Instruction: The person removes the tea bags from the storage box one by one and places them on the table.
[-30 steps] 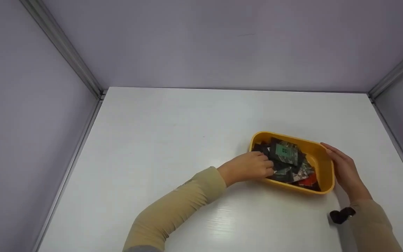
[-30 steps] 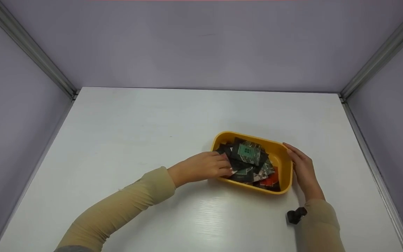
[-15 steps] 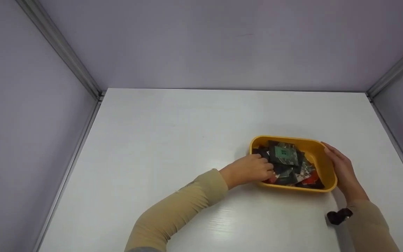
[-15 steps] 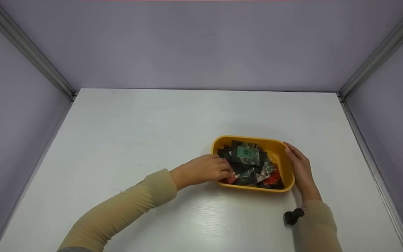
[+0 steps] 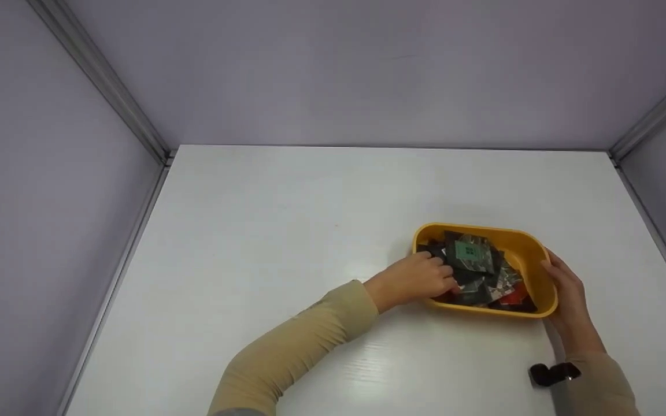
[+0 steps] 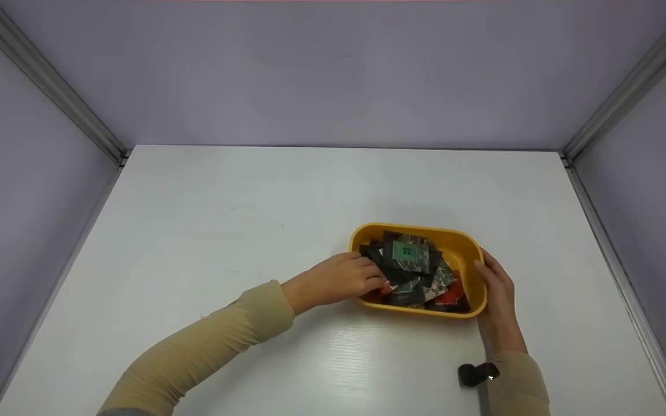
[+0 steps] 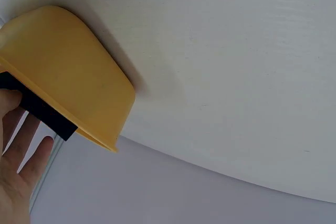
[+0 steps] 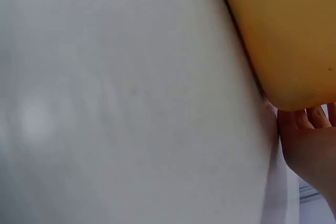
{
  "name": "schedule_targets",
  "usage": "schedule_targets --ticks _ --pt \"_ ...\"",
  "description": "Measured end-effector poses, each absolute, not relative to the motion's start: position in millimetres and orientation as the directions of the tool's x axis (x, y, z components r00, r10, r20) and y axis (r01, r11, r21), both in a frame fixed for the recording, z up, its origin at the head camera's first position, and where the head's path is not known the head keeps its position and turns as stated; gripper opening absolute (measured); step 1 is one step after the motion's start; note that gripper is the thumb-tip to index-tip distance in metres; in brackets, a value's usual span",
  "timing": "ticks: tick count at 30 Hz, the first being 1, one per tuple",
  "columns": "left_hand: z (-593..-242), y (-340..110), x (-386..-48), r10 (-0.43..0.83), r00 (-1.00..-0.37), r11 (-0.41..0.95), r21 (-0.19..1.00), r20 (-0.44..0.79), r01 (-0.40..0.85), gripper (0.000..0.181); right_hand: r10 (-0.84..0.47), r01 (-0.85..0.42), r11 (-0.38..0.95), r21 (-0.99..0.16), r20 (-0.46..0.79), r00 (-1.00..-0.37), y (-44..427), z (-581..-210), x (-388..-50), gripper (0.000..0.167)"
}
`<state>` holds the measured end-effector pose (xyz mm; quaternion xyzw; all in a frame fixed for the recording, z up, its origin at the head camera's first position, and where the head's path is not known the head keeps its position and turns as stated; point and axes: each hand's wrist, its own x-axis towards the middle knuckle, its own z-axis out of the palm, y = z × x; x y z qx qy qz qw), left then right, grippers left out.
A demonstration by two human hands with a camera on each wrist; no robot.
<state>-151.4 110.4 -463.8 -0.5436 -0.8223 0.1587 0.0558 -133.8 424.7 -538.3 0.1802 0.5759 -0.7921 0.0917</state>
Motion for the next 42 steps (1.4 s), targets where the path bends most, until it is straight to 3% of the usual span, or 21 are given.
schedule_targets --ticks 8,13,18,23,27,34,42 --pt "-457.4 105.0 -153.2 0.911 -0.394 0.412 -0.326 0.123 0.851 0.02 0.075 0.349 -0.329 -0.877 -0.393 -0.916 431.0 -543.1 -134.0 0.064" --pt "-457.7 93.7 -151.0 0.881 -0.381 0.447 -0.23 0.279 0.864 0.02 0.119 0.346 -0.323 -0.881 -0.4 -0.909 428.8 -545.9 -133.8 0.067" --pt "-457.8 68.9 -144.9 0.834 -0.413 0.475 -0.095 0.366 0.875 0.019 0.147 0.327 -0.349 -0.878 -0.396 -0.906 426.9 -547.8 -129.4 0.066" --pt "-460.4 32.4 -146.3 0.792 -0.443 0.487 0.001 0.42 0.873 0.021 0.154 0.322 -0.328 -0.888 -0.386 -0.909 426.0 -549.2 -126.0 0.063" --pt "-463.4 0.0 -150.8 0.764 -0.452 0.504 0.01 0.46 0.863 0.02 0.161 0.28 -0.374 -0.884 -0.359 -0.919 425.3 -550.5 -123.2 0.061" --pt "-475.4 -55.4 -168.5 0.7 -0.539 0.596 0.032 0.469 0.802 0.027 0.15 0.256 -0.416 -0.873 -0.343 -0.927 427.6 -550.2 -120.8 0.064" --pt "-500.0 -108.8 -189.5 0.655 -0.641 0.702 -0.009 0.4 0.712 0.021 0.146 0.286 -0.379 -0.88 -0.362 -0.921 425.6 -551.8 -122.9 0.065"
